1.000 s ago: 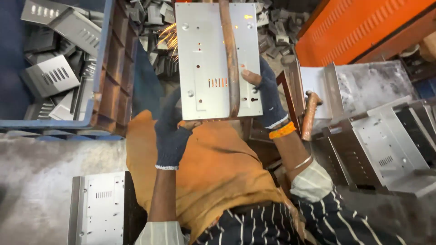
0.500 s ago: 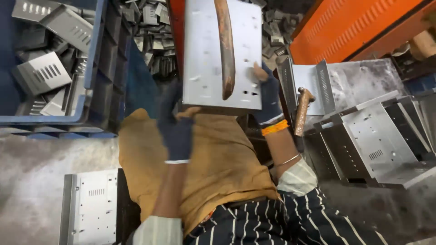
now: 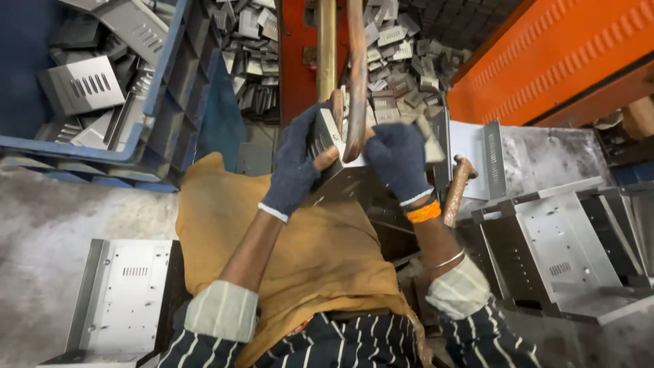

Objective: The recorder is using a spot welding machine to assemble pre-cut and bent metal components into metal boxes or enclosures.

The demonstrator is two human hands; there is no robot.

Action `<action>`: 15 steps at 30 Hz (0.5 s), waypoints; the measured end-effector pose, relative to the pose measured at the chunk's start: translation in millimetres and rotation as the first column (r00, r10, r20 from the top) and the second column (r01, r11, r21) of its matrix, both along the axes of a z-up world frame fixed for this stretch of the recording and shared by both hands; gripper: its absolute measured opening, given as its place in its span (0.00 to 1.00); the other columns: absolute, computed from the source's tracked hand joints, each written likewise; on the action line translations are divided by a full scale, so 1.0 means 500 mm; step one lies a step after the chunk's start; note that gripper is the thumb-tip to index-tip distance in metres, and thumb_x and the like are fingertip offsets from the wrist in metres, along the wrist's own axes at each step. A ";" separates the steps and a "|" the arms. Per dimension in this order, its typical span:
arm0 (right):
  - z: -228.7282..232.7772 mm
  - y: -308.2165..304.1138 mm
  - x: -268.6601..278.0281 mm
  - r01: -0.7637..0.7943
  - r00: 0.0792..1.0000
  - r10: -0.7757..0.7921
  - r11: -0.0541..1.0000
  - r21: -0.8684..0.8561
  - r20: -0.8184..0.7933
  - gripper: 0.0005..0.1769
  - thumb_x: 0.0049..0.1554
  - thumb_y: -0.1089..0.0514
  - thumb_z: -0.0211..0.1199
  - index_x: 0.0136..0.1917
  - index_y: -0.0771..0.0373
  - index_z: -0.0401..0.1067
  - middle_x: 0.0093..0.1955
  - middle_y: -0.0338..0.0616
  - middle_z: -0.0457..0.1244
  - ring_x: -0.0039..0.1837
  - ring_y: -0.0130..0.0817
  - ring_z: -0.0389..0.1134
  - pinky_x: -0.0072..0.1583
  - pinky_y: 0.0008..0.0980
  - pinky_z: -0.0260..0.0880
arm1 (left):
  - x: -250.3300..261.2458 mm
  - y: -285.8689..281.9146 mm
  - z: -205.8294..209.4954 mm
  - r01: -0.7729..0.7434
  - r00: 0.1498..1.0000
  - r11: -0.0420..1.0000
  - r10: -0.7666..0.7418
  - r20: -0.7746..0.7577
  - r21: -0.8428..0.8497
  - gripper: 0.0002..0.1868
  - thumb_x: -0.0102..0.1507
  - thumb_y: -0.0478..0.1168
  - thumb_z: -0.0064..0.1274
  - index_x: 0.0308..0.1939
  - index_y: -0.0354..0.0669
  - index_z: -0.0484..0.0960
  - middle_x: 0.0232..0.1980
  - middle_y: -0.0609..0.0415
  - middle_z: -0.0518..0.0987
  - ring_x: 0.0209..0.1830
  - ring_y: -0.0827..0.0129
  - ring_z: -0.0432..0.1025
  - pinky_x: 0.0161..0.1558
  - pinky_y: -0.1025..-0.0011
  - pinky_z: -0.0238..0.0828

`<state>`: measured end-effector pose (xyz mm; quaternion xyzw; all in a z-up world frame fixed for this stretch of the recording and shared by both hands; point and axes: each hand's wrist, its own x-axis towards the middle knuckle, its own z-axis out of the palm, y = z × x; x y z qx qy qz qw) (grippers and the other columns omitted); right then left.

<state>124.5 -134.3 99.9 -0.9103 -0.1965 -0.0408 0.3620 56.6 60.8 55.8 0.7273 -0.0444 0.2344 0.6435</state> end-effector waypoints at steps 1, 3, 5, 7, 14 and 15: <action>0.021 0.000 -0.008 0.000 1.000 0.000 1.000 -0.002 -0.005 0.24 0.64 0.49 0.62 0.33 0.70 0.73 0.27 0.57 0.60 0.33 0.52 0.65 0.41 0.47 0.61 | -0.003 -0.002 -0.007 0.000 1.000 1.000 0.000 -0.005 -0.002 0.39 0.63 0.56 0.58 0.74 0.41 0.68 0.68 0.45 0.74 0.69 0.60 0.70 0.70 0.63 0.64; 0.067 0.001 -0.018 -0.098 0.916 0.118 0.993 -0.072 0.384 0.15 0.56 0.53 0.63 0.32 0.63 0.75 0.30 0.54 0.63 0.34 0.51 0.66 0.37 0.44 0.62 | -0.004 -0.004 -0.019 0.177 0.982 0.981 -0.171 0.081 -0.074 0.46 0.63 0.56 0.61 0.79 0.43 0.59 0.78 0.47 0.64 0.79 0.59 0.59 0.78 0.60 0.55; 0.092 -0.003 -0.030 -0.097 0.897 0.141 0.987 -0.125 0.419 0.14 0.56 0.53 0.65 0.32 0.61 0.76 0.29 0.53 0.62 0.33 0.52 0.66 0.38 0.46 0.62 | -0.007 -0.009 -0.014 0.244 0.968 0.961 -0.233 0.094 -0.133 0.49 0.63 0.56 0.63 0.81 0.44 0.55 0.81 0.48 0.58 0.83 0.58 0.54 0.81 0.59 0.51; 0.106 -0.006 -0.038 -0.095 0.878 0.167 0.979 -0.178 0.448 0.13 0.55 0.53 0.66 0.32 0.59 0.77 0.27 0.52 0.62 0.33 0.52 0.65 0.38 0.47 0.62 | -0.009 -0.013 -0.014 0.308 0.950 0.932 -0.292 0.108 -0.193 0.53 0.62 0.56 0.64 0.83 0.45 0.51 0.85 0.49 0.53 0.87 0.58 0.49 0.84 0.58 0.47; 0.113 -0.008 -0.038 -0.107 0.816 0.255 0.949 -0.297 0.520 0.19 0.58 0.54 0.69 0.27 0.60 0.72 0.27 0.49 0.61 0.33 0.52 0.64 0.41 0.49 0.60 | -0.012 -0.014 -0.021 0.375 0.927 0.889 -0.357 0.115 -0.262 0.54 0.60 0.56 0.68 0.83 0.46 0.55 0.88 0.51 0.52 0.90 0.59 0.47 0.87 0.57 0.45; 0.115 -0.007 -0.036 -0.123 0.820 0.264 0.948 -0.295 0.508 0.18 0.57 0.54 0.69 0.28 0.59 0.72 0.26 0.50 0.60 0.33 0.51 0.63 0.40 0.49 0.60 | -0.011 -0.014 -0.020 0.387 0.922 0.880 -0.367 0.122 -0.275 0.53 0.60 0.56 0.68 0.82 0.46 0.57 0.88 0.51 0.53 0.90 0.60 0.47 0.87 0.57 0.45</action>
